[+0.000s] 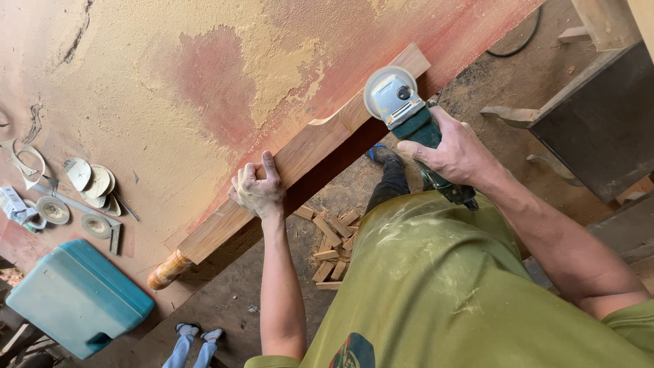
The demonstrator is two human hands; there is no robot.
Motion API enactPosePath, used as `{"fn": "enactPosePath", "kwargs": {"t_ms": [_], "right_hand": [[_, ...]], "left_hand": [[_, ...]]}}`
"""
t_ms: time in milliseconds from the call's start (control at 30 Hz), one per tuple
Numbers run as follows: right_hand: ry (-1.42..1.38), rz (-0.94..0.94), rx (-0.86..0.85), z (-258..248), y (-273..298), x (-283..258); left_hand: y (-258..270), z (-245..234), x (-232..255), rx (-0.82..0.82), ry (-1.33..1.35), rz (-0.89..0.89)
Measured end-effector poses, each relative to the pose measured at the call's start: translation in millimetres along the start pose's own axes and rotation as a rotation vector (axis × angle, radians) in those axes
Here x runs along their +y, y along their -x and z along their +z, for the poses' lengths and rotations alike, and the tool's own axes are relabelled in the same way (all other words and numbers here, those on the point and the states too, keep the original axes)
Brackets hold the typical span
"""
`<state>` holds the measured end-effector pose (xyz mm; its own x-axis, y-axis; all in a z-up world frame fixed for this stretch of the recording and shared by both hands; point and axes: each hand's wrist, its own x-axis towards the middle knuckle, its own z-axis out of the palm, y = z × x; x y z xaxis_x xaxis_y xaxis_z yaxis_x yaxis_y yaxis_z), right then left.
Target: The person uses an angle grinder with a sanding disc to smooth the surface and edges of a long wooden piece. They work along the length of the wood on a workbench, then lift the piece to sand the ends and curved details before placing it back down to continue smoothing the main body.
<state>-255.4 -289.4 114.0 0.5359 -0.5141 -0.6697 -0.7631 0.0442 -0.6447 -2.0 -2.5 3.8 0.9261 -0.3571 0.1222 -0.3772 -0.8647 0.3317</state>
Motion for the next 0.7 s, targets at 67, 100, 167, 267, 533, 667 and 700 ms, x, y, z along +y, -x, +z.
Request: {"fn": "enactPosePath", "kwargs": {"t_ms": [67, 100, 167, 267, 533, 667, 700], "right_hand": [[-0.061, 0.0, -0.016, -0.1, 0.1, 3.2], [-0.063, 0.001, -0.018, 2.3, 1.6, 2.0], [-0.095, -0.027, -0.054, 6.1, 4.1, -0.6], [-0.109, -0.023, -0.072, 14.4, 4.9, -6.1], [-0.084, -0.053, -0.08, 18.8, 5.1, -7.0], [-0.068, -0.047, -0.091, 18.1, 4.0, -7.4], [-0.068, -0.047, -0.091, 18.3, 4.2, -7.4]], "left_hand": [[0.3, -1.3, 2.3, -0.004, 0.007, -0.008], [0.6, -1.5, 1.9, -0.005, 0.004, -0.008], [0.2, -0.6, 1.9, -0.016, 0.007, -0.02], [-0.6, -3.5, 4.3, -0.018, -0.002, -0.01], [-0.3, -2.5, 1.7, -0.025, -0.005, -0.013], [-0.8, -1.3, 1.3, -0.012, -0.001, 0.0], [-0.6, -1.2, 0.6, -0.012, 0.0, 0.0]]}}
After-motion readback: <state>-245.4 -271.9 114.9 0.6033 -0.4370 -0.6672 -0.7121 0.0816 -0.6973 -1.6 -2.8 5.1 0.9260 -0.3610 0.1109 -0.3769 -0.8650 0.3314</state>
